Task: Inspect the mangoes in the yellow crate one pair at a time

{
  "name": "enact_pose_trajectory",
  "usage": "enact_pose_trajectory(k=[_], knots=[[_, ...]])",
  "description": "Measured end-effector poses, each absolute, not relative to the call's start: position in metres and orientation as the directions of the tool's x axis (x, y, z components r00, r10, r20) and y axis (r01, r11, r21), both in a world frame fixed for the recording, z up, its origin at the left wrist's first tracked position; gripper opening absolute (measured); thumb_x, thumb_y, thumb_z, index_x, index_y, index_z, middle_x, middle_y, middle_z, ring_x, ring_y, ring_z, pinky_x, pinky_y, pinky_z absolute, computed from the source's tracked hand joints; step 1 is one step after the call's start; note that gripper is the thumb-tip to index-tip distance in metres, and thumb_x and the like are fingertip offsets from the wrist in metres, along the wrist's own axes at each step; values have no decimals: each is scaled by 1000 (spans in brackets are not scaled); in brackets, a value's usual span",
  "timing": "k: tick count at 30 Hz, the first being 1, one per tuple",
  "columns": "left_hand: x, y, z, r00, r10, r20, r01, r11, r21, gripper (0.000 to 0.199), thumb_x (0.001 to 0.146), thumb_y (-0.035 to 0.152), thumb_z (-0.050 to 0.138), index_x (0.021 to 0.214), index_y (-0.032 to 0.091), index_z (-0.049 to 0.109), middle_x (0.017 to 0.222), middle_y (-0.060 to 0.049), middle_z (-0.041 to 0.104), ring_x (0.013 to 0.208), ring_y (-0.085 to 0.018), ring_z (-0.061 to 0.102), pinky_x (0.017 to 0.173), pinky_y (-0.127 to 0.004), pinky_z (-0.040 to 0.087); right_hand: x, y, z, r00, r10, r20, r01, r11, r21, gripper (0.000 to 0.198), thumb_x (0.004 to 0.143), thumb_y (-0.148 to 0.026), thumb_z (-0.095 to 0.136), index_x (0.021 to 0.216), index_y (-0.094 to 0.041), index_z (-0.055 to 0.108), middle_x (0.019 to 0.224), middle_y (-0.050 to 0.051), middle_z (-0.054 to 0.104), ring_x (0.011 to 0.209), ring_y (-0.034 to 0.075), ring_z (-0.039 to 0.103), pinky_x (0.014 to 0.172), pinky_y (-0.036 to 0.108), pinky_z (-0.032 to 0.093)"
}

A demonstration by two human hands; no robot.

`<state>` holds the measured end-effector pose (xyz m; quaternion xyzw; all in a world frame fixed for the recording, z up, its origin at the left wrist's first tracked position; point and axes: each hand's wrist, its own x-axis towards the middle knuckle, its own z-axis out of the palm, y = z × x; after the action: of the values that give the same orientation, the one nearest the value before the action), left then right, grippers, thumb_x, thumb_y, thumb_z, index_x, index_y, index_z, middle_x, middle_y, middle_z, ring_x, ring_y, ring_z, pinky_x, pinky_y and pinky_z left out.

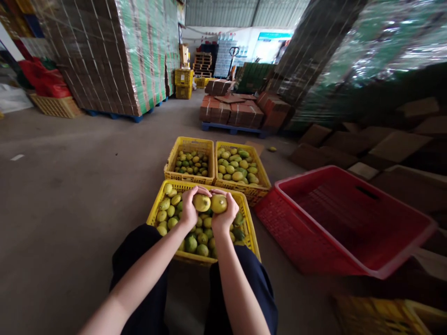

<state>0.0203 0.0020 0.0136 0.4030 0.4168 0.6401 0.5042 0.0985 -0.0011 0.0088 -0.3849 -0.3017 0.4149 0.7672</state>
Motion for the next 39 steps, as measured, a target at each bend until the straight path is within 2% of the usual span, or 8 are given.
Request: enact_pose_trajectory(k=[3,8,13,16,19,24,30,39], knots=[[15,1,13,-192,951,245,-416,-304,857,50,88,48,43,50,23,64,70,-9,71,89,-27,69,89,-39,53,98,-2,2,466,828,312,-280,472,-836,47,88,-54,45,68,-21,73,71,4,72,70,21,66,72,35,52],[8,2,17,-142,931,337,-478,-363,800,49,88,45,47,49,23,67,60,-8,65,72,-24,66,77,-38,51,101,-7,2,400,716,572,-59,643,-763,49,96,-46,38,74,-22,73,72,4,71,70,22,64,70,36,50],[4,2,20,-119,935,333,-466,-349,813,48,89,44,50,49,23,67,61,-7,66,74,-24,67,80,-37,51,100,-13,6,364,725,584,-35,637,-770,48,96,-46,39,74,-23,74,72,4,70,70,23,64,70,37,49],[6,7,19,-162,958,236,-462,-285,840,43,85,44,57,49,23,66,61,-6,67,74,-22,67,80,-35,52,96,-9,3,423,787,449,-104,535,-839,51,95,-53,40,72,-22,73,71,4,69,70,21,63,72,35,50],[8,15,17,-196,979,-49,-516,-60,855,39,88,41,58,54,22,65,63,-5,69,76,-22,69,78,-32,54,94,3,-4,494,866,69,-320,255,-912,56,92,-63,38,70,-21,68,70,3,69,67,19,63,68,33,52],[6,28,13,-138,823,-551,-722,297,624,24,97,28,52,78,22,65,81,-6,75,88,-22,71,75,-29,57,96,22,-10,251,884,-395,-618,-167,-768,27,85,-51,59,83,-23,59,69,-3,66,63,17,64,55,29,56],[-5,29,17,65,771,-634,-756,453,473,23,97,32,54,115,22,64,101,-9,77,95,-24,71,72,-32,60,103,21,-6,125,874,-469,-629,-296,-719,8,87,-28,62,87,-22,56,62,-5,61,56,16,62,48,27,56],[-17,21,15,110,801,-589,-680,493,543,22,93,36,52,97,23,69,83,-7,73,90,-25,70,69,-31,59,108,13,-5,17,870,-493,-633,-372,-679,16,88,-37,61,83,-22,62,58,-2,65,57,19,65,48,30,57]])
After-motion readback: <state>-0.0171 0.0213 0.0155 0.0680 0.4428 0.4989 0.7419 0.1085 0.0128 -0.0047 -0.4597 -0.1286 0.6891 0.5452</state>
